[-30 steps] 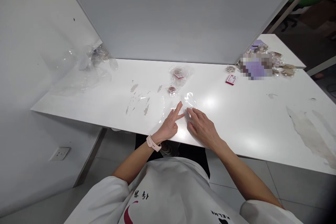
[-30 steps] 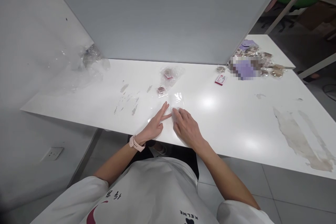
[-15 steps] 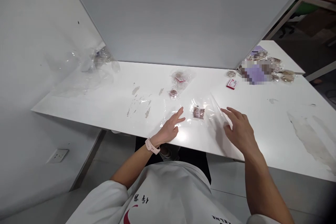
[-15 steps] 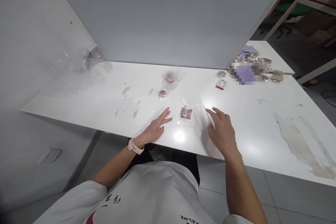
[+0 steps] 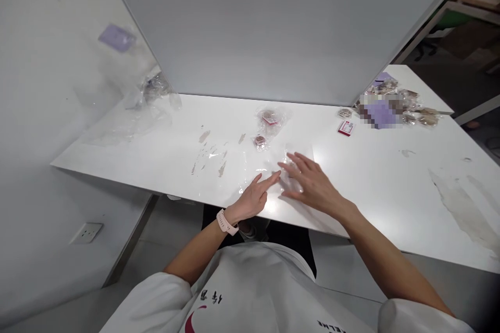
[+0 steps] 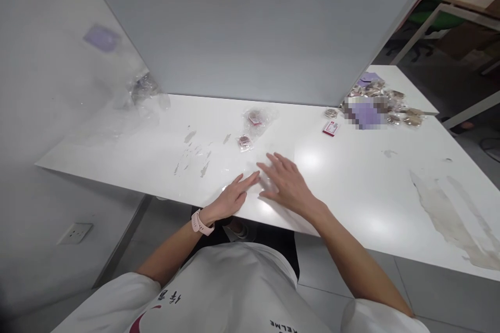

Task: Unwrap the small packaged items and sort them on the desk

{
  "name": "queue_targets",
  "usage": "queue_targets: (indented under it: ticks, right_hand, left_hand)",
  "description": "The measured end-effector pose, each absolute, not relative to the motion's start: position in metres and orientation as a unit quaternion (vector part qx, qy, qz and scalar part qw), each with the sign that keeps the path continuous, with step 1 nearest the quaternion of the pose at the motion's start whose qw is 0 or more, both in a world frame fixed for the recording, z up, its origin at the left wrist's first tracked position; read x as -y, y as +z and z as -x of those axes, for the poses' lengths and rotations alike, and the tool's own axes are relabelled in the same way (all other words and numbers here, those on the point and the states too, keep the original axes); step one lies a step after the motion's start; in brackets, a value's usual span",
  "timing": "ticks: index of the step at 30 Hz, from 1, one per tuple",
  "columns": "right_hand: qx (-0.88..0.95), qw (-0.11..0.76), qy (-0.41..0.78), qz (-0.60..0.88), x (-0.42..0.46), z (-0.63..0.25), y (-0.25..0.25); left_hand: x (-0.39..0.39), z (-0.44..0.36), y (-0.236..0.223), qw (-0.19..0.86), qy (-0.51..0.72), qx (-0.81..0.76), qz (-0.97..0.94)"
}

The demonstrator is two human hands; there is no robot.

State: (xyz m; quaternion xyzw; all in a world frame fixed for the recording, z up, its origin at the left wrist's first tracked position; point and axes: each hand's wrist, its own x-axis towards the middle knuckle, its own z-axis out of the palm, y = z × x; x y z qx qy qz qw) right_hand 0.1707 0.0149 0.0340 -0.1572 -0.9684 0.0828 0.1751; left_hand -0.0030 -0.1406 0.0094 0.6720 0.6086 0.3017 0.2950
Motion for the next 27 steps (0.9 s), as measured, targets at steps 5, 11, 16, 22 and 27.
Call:
queue_targets:
  ticks: [5,11,16,22,27]
  right_hand:
    - [0.914,0.259,0.136,0.282,-0.016,-0.171,0.018]
    - [0.731,0.446,-0.021,0.517,-0.041,-0.229,0.028]
    - [0.875,0.341,0.064,0.338,-0.020,-0.211,0.028]
    - [0.953,0.153,0.127,0.231,-0.030,-0.155,-0.007]
    - [0.944,0.212,0.117,0.225,-0.050,-0.123,-0.006]
  left_hand:
    - [0.145,0.007,0.012,0.312,0.310,-0.596,-0.672]
    - [0.153,0.014,0.009,0.312,0.303,-0.610,-0.662]
    - [0.153,0.014,0.012,0.305,0.301,-0.608,-0.668]
    - [0.164,0.018,0.014,0.298,0.294,-0.597,-0.684]
    - [0.174,0.024,0.012,0.298,0.292,-0.585,-0.695]
